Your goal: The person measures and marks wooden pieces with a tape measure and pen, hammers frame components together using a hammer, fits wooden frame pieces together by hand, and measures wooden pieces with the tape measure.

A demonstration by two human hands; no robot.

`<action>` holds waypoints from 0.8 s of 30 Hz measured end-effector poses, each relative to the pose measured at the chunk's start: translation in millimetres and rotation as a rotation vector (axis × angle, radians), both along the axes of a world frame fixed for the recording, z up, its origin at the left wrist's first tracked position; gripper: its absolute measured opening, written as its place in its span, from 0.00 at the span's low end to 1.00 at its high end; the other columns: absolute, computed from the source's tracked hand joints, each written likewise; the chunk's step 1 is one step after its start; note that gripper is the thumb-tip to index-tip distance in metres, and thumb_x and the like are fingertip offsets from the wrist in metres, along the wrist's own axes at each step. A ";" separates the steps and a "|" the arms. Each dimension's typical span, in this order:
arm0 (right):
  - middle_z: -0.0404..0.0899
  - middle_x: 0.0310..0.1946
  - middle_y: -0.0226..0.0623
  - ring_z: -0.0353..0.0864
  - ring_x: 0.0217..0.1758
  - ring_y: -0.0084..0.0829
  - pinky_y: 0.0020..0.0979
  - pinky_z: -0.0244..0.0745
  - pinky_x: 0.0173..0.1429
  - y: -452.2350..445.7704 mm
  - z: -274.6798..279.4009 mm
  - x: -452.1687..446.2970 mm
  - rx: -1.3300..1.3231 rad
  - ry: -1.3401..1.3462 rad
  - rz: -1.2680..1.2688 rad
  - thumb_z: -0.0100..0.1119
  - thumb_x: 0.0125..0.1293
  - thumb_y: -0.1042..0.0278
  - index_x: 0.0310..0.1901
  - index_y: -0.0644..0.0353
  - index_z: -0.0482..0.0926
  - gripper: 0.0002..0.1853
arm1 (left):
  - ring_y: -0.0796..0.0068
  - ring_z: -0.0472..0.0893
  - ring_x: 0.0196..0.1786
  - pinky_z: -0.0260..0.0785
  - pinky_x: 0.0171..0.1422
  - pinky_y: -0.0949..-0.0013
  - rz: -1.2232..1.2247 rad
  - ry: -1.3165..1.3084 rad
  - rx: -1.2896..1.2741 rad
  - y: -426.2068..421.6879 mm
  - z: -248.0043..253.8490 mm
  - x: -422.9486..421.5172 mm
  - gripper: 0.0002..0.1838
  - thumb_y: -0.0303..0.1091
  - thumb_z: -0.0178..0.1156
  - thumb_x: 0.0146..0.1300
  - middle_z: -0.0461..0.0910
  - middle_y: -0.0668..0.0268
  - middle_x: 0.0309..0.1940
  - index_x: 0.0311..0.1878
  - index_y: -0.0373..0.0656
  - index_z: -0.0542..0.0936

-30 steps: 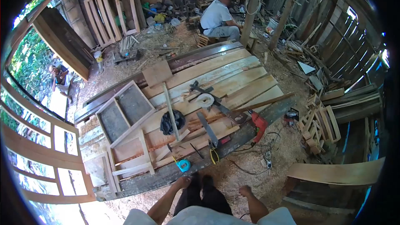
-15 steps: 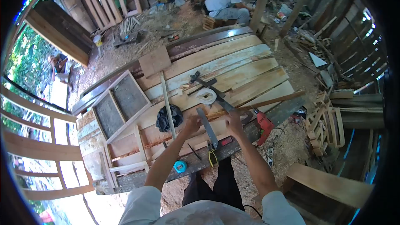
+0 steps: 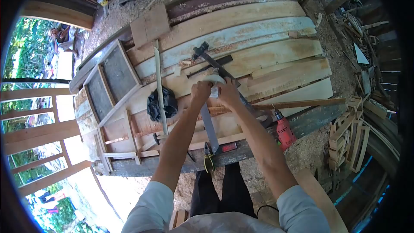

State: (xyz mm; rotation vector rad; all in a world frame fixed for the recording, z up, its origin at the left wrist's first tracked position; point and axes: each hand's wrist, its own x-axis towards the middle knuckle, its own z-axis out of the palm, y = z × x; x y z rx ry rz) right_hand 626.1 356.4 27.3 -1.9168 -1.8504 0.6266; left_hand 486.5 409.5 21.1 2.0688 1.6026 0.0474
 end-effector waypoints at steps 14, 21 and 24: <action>0.71 0.49 0.53 0.68 0.54 0.55 0.48 0.67 0.58 -1.6 -15.3 2.3 0.027 0.094 -0.012 0.57 0.56 0.75 0.45 0.53 0.82 0.14 | 0.60 0.80 0.41 0.68 0.48 0.58 -0.003 -0.204 0.386 -6.1 -10.4 -3.9 0.05 0.32 0.59 0.56 0.82 0.63 0.33 0.33 0.43 0.82; 0.71 0.55 0.43 0.67 0.60 0.49 0.48 0.60 0.63 -10.9 46.4 -17.4 0.355 0.006 0.020 0.64 0.57 0.67 0.47 0.49 0.82 0.14 | 0.66 0.83 0.39 0.72 0.43 0.67 0.497 -0.953 0.140 -45.0 31.7 -4.7 0.09 0.31 0.60 0.63 0.83 0.55 0.35 0.42 0.35 0.78; 0.77 0.46 0.40 0.73 0.52 0.43 0.44 0.63 0.56 -45.2 93.4 -40.9 0.287 0.108 0.113 0.64 0.58 0.68 0.44 0.54 0.83 0.11 | 0.77 0.76 0.33 0.68 0.40 0.71 0.592 -1.051 0.092 -96.9 66.1 -22.4 0.12 0.35 0.57 0.67 0.79 0.65 0.30 0.42 0.35 0.78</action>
